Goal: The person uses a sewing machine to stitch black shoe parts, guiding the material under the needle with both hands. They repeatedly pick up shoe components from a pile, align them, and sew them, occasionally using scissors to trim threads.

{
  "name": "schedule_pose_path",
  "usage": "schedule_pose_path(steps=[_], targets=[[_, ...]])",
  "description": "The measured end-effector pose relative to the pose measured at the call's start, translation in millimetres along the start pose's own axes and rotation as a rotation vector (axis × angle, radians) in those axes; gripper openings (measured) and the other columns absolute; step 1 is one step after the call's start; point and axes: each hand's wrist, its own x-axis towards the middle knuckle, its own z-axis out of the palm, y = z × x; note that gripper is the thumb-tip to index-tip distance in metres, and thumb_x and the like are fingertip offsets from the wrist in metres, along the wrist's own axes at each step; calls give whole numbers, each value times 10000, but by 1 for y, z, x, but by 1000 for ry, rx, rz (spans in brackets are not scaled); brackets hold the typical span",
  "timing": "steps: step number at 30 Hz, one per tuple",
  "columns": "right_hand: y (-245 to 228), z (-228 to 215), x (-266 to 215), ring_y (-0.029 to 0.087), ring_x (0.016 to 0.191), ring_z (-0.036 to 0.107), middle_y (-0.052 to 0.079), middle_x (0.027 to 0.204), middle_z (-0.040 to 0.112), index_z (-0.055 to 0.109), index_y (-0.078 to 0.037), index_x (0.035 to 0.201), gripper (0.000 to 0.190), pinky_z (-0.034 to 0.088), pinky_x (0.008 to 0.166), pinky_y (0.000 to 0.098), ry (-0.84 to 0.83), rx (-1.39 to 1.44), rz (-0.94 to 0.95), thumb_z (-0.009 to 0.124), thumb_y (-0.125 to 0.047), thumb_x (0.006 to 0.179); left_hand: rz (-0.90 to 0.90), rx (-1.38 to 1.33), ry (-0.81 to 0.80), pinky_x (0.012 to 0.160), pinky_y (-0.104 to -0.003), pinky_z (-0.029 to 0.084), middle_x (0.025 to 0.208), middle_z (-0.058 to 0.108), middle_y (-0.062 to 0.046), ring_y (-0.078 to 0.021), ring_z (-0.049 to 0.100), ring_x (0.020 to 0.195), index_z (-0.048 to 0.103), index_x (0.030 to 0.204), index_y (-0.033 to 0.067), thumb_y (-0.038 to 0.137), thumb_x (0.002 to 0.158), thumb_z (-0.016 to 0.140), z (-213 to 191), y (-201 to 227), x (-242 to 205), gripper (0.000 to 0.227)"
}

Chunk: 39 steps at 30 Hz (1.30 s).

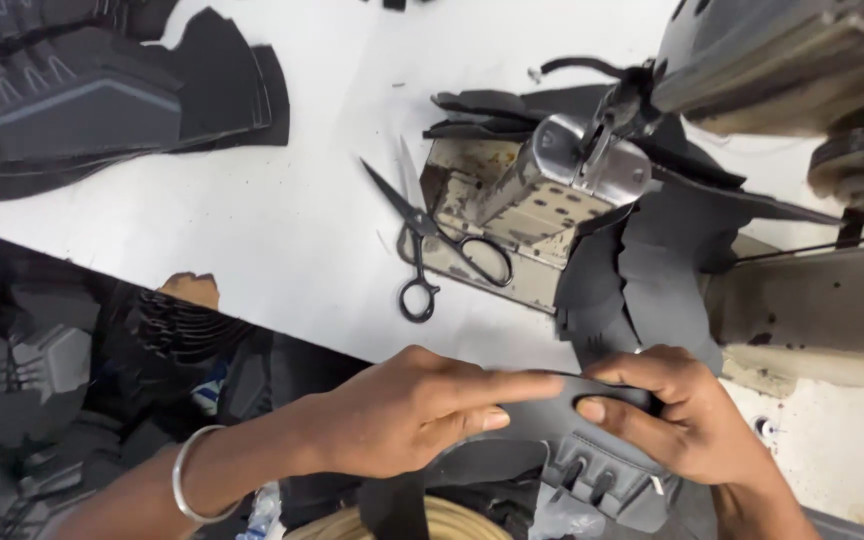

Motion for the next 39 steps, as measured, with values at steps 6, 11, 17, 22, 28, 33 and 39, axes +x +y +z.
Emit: schedule_pose_path(steps=[6,11,17,22,28,33,39], targets=[[-28,-36,40,128,509,640,51,637,723,771,-37,935,187,463,470,310,25,-236,-145,804,-155,793,89,86,-8,596,-397,480,703,659,-165,-203,537,529,588,1492,178,161,1063,583,-38,-1,20,430],[-43,-57,70,193,590,678,73,798,754,792,-94,1079,282,512,563,336,287,-694,51,780,-267,857,25,136,37,579,-358,556,909,775,-86,-124,632,516,610,1424,217,197,1045,538,-79,10,55,387],[-40,-72,102,255,800,706,117,952,748,734,-51,1098,281,526,729,384,427,-829,-74,725,-278,931,488,384,146,911,-384,616,1195,783,-185,-244,763,1083,623,1421,48,144,1145,646,-125,9,77,294],[-51,-70,106,250,780,702,111,922,750,747,-58,1052,247,530,729,378,374,-776,-71,710,-252,904,-622,189,16,878,-624,446,1064,703,-413,-587,485,978,692,1450,254,189,1004,651,-126,71,87,452],[-29,-74,108,255,827,701,108,931,751,734,-39,1031,232,532,764,373,382,-722,-153,744,-229,896,142,193,32,812,-271,597,1183,732,-57,-30,692,915,649,1399,104,171,1008,656,-130,31,88,397],[-30,-77,112,222,814,706,87,946,760,748,-41,1061,217,538,744,364,393,-666,-187,724,-203,918,-326,229,31,544,-319,468,655,702,-56,-83,467,481,665,1381,204,188,923,654,-132,59,93,458],[-32,-83,118,228,773,702,82,898,762,760,-44,1019,228,535,722,369,353,-743,-114,752,-240,903,-207,208,48,603,-330,507,796,723,-111,-107,516,572,676,1411,165,176,973,676,-127,35,88,438]])
